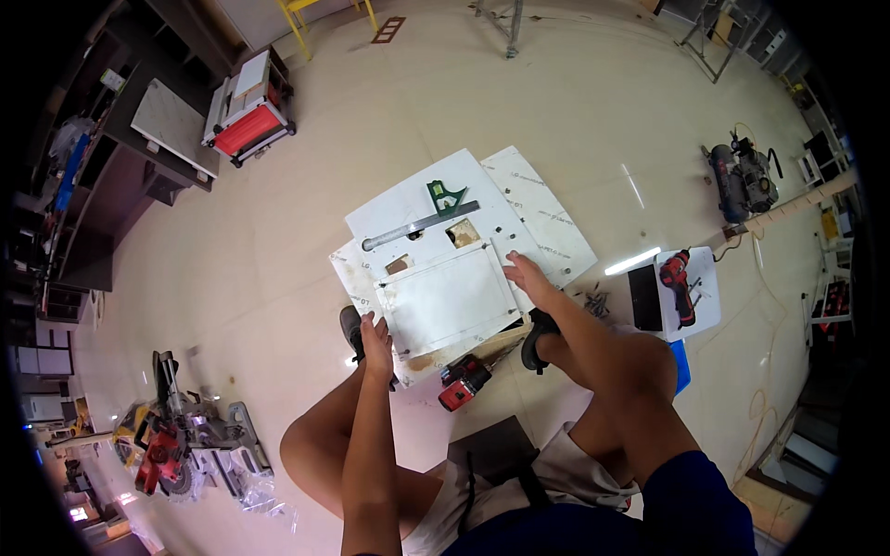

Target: The person sits on the floor and uses a cordless drill to make holes in a white panel. They also use a screwdriver to drive screws into the panel and a ruler to measure and mark positions.

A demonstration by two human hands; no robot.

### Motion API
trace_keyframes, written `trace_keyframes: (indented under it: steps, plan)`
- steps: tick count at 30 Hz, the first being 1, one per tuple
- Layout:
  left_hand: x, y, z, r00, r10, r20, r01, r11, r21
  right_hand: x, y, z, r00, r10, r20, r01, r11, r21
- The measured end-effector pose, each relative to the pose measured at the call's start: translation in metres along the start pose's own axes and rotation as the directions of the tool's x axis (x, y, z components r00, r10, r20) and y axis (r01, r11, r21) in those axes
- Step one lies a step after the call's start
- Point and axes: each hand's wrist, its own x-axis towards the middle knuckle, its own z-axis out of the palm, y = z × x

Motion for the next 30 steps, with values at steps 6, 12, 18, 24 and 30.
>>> trace_keyframes:
  steps: [6,12,18,24,30]
  plan:
    - [0.005,0.023,0.009,0.992,0.062,-0.111,-0.067,0.997,-0.037,-0.002,-0.049,0.027,0.893,-0.449,-0.014,0.438,0.879,-0.189]
    - [-0.085,0.060,0.056,0.966,0.220,-0.132,-0.251,0.921,-0.298,-0.136,-0.070,0.161,0.445,-0.759,0.476,0.892,0.328,-0.311]
    - [-0.258,0.032,0.111,0.918,-0.150,0.367,0.306,0.856,-0.415,-0.182,0.068,0.133,0.776,-0.486,0.402,0.613,0.733,-0.295]
    - [-0.311,0.013,0.118,0.634,0.614,0.471,-0.770,0.445,0.457,-0.147,0.113,0.119,0.930,-0.050,0.364,-0.096,0.923,0.373]
    - [-0.208,-0.013,0.028,0.700,0.550,0.456,-0.681,0.322,0.657,-0.301,0.007,0.158,0.890,-0.204,0.407,-0.050,0.845,0.533]
